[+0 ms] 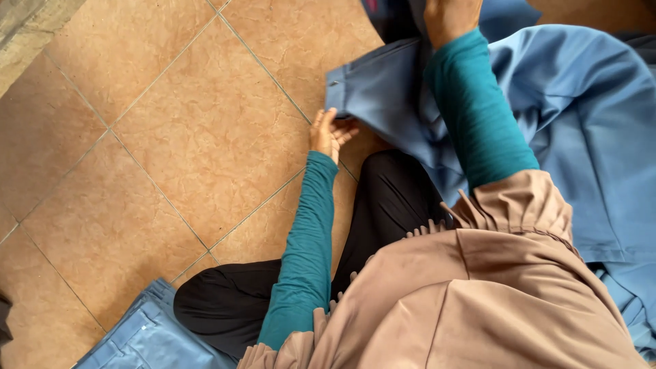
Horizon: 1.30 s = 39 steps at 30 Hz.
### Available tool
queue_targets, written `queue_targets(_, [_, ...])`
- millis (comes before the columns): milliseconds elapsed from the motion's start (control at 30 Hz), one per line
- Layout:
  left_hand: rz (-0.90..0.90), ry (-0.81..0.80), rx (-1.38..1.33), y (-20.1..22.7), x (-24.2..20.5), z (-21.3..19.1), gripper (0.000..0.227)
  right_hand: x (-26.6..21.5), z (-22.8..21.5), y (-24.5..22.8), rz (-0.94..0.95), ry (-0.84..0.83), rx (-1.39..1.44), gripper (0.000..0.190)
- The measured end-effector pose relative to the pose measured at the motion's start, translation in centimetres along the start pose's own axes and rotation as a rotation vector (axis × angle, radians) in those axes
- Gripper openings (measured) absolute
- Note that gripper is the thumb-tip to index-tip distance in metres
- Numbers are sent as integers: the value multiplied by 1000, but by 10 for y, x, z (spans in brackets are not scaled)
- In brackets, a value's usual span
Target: Folding blue trousers on the floor and stacking them neatly.
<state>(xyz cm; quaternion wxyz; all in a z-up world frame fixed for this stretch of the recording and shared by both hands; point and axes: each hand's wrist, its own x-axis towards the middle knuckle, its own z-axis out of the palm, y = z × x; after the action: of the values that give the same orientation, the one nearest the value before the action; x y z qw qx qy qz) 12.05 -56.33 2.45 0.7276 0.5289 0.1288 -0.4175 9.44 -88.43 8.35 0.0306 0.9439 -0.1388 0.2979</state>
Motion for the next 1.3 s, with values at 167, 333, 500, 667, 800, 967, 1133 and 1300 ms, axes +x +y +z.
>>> queue_targets(167, [152, 114, -395, 5, 32, -64, 36, -34, -51, -122, -512, 78, 372, 9])
queue_targets(333, [186, 240, -370, 50, -49, -24, 95, -112, -1, -174, -515, -123, 622, 20])
queue_targets(500, [80, 325, -307, 55, -62, -2, 111, -121, -36, -173, -426, -168, 688, 32])
queue_targets(667, [175, 567, 44, 45, -45, 5, 133, -120, -69, -159, -541, -217, 619, 32])
queue_targets(800, [168, 553, 160, 33, -21, -1, 143, -126, -66, -144, -550, -271, 535, 26])
queue_targets(967, [106, 777, 457, -43, 104, -83, 74, -122, -33, -78, -531, -302, 356, 25])
queue_targets(1133, [210, 655, -164, 15, 26, -43, 66, -113, -50, -11, -438, -385, 22, 18])
queue_targets(1300, [275, 639, -231, 26, 26, -54, 68, -111, -109, -35, -286, -699, 373, 43])
